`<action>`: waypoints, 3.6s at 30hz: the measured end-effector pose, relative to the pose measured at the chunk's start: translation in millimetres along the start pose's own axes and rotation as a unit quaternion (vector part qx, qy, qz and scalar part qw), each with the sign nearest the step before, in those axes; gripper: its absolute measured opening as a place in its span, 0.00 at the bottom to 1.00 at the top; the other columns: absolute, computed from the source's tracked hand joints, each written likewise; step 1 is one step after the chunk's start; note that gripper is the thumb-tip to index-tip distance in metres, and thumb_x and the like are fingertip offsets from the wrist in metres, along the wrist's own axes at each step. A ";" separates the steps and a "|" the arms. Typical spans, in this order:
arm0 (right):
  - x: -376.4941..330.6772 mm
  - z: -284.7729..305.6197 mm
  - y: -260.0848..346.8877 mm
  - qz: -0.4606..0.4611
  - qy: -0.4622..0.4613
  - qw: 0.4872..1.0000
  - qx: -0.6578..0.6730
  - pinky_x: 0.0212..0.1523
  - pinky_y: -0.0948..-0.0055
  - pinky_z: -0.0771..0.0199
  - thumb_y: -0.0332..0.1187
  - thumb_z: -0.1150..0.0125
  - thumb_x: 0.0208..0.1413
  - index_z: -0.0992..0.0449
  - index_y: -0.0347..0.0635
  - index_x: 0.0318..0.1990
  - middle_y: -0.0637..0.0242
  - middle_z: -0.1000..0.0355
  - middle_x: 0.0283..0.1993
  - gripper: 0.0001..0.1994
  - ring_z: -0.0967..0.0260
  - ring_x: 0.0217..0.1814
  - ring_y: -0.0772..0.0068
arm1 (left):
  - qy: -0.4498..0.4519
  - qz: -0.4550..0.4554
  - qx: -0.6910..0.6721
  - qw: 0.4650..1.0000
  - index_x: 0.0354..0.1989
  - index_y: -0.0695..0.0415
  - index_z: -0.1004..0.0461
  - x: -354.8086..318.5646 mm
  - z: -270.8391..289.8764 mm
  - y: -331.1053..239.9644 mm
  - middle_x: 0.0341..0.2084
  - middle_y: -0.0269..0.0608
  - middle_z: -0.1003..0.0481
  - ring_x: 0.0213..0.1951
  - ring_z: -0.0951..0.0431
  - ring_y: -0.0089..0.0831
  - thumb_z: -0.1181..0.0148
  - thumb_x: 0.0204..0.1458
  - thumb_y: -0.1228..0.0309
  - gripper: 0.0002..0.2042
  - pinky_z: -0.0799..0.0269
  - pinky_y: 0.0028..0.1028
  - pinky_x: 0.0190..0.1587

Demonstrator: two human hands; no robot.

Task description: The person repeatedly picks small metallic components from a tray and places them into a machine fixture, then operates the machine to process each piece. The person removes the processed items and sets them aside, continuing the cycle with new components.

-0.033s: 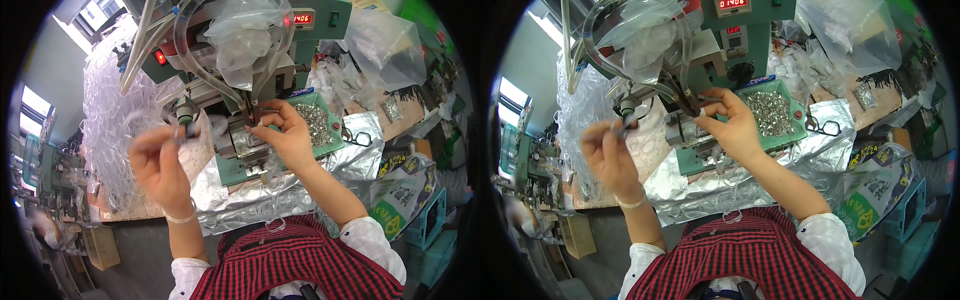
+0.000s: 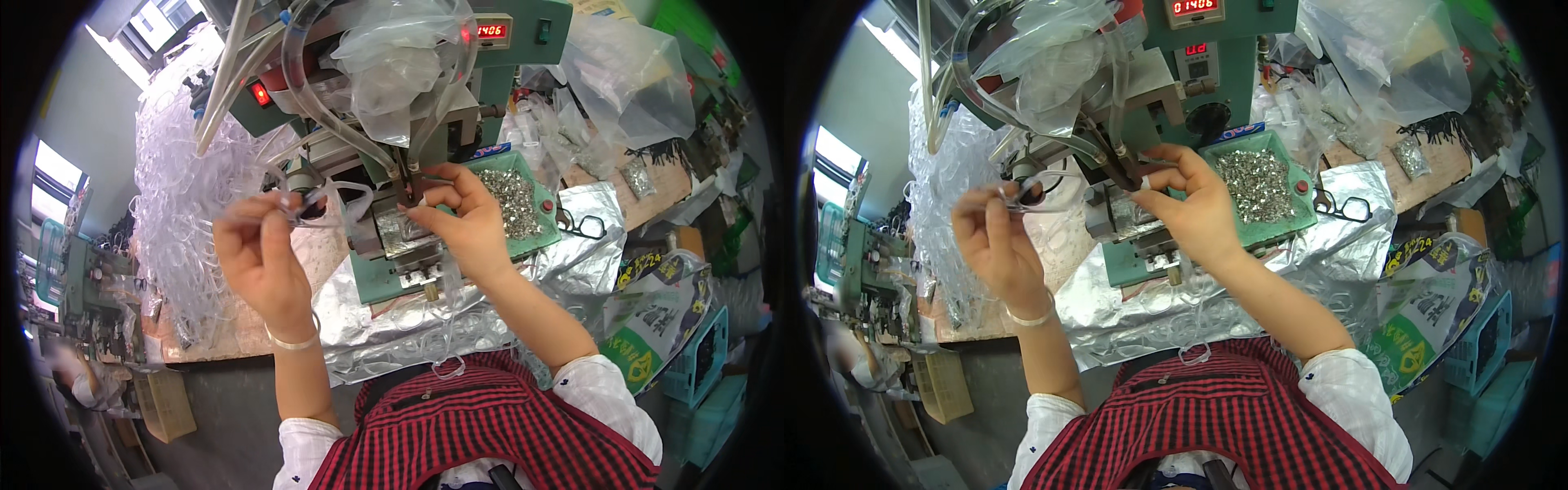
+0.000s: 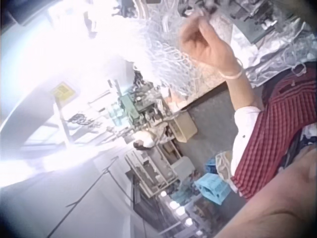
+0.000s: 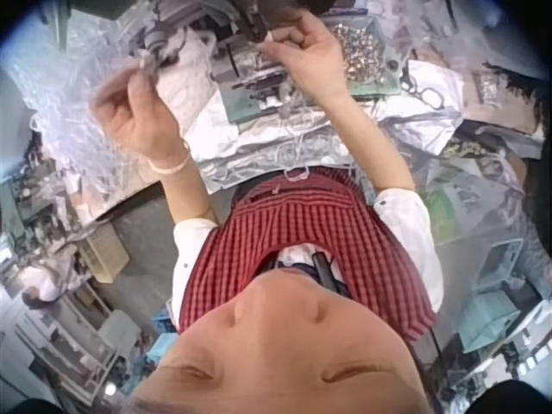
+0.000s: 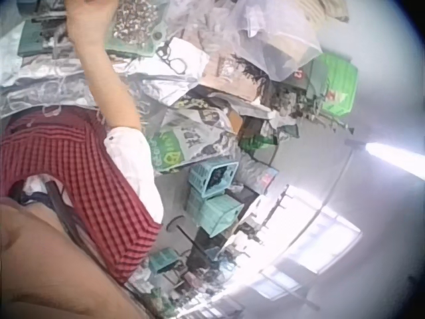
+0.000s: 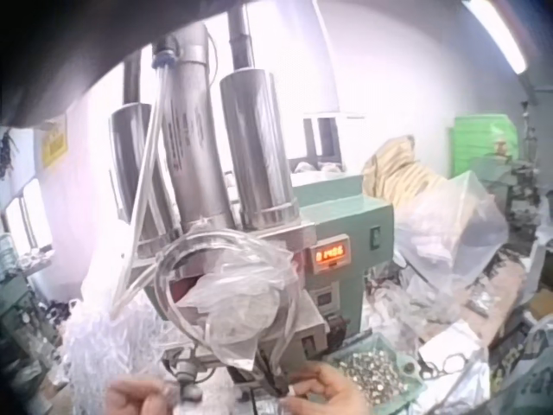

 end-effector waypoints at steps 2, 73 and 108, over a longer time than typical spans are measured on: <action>-5.7 -0.8 4.3 -0.009 -0.034 0.999 0.013 0.56 0.74 0.30 0.19 0.37 0.54 0.36 0.30 0.62 0.66 0.21 0.44 0.27 0.27 0.52 0.76 | -0.021 0.054 -0.099 0.993 0.43 0.64 0.32 3.8 -5.4 -1.9 0.41 0.48 0.26 0.43 0.23 0.34 0.46 0.59 0.83 0.05 0.26 0.33 0.51; -4.9 -1.0 9.8 0.029 -0.003 0.998 -0.064 0.56 0.72 0.28 0.17 0.39 0.53 0.36 0.31 0.62 0.59 0.23 0.47 0.27 0.27 0.52 0.74 | 0.002 -0.058 0.007 0.998 0.43 0.62 0.32 -13.2 -6.3 -0.9 0.39 0.50 0.24 0.40 0.21 0.37 0.42 0.57 0.82 0.08 0.24 0.35 0.48; -13.9 110.1 -22.7 0.162 -0.177 0.859 -0.453 0.43 0.66 0.26 0.26 0.33 0.50 0.18 0.39 0.35 0.60 0.21 0.36 0.05 0.24 0.39 0.59 | 0.128 0.233 0.829 0.492 0.38 0.62 0.18 -14.2 217.0 129.6 0.33 0.56 0.19 0.37 0.18 0.53 0.39 0.56 0.52 0.21 0.22 0.45 0.39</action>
Point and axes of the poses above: each hand's wrist, its own x-axis towards the middle knuckle, its own z-axis out of the back of the hand, y = z × x, the point moved 5 cm from there along x, towards the middle knuckle
